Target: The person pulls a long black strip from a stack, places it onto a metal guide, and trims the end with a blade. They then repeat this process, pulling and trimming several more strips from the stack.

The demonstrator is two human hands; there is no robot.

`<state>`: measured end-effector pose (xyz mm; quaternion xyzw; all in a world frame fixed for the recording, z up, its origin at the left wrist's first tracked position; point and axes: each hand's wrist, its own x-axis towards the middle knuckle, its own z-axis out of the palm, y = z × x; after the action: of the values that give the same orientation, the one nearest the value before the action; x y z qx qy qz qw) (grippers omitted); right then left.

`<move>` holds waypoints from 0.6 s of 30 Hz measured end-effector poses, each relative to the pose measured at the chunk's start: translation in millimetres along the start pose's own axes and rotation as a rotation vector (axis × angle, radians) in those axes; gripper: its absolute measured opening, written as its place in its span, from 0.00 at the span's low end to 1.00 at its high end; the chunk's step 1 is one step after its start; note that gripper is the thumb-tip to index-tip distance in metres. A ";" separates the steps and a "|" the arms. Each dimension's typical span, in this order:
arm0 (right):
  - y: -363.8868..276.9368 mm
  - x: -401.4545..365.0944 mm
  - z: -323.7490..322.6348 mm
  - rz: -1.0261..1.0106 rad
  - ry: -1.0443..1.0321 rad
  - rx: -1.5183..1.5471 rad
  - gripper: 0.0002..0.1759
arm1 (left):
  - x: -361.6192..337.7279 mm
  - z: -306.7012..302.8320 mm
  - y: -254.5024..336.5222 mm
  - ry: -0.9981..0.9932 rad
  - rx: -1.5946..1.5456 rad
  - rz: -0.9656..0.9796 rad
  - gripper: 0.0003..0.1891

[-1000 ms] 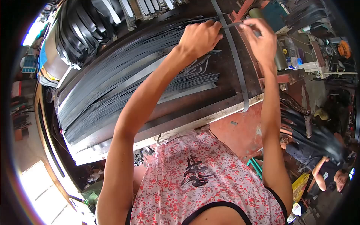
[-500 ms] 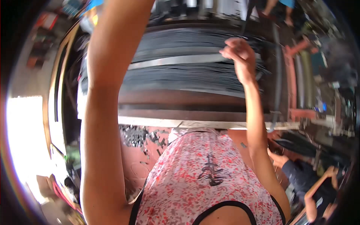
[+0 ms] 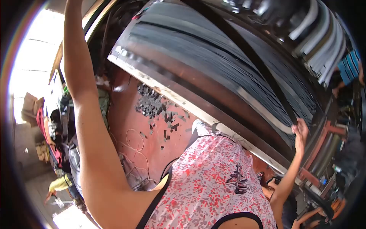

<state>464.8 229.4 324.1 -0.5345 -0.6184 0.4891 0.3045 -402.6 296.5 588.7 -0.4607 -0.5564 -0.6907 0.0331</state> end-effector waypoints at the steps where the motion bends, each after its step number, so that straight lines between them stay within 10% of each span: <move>1: -7.1 -7.1 -4.4 0.002 0.041 -0.088 0.32 | 6.0 -34.4 -29.2 0.049 0.072 -0.068 0.14; 7: -9.6 -44.9 -90.4 0.192 0.018 -0.335 0.13 | -12.6 -192.7 -224.5 0.226 0.276 -0.541 0.11; 9: -28.1 -52.3 -100.8 0.268 -0.009 -0.393 0.11 | -7.6 -269.9 -330.0 0.015 0.178 -0.747 0.11; 11: -32.7 -61.0 -98.6 0.304 0.003 -0.472 0.10 | -96.1 -187.3 -236.3 0.209 0.264 -0.652 0.09; 18: -36.2 -83.4 -74.1 0.375 0.055 -0.830 0.17 | -174.3 -186.5 -285.0 0.388 0.300 -0.827 0.13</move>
<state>538.5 172.0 394.9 -0.7266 -0.6465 0.2321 -0.0131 -573.7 174.0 269.1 -0.0534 -0.7702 -0.6311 -0.0751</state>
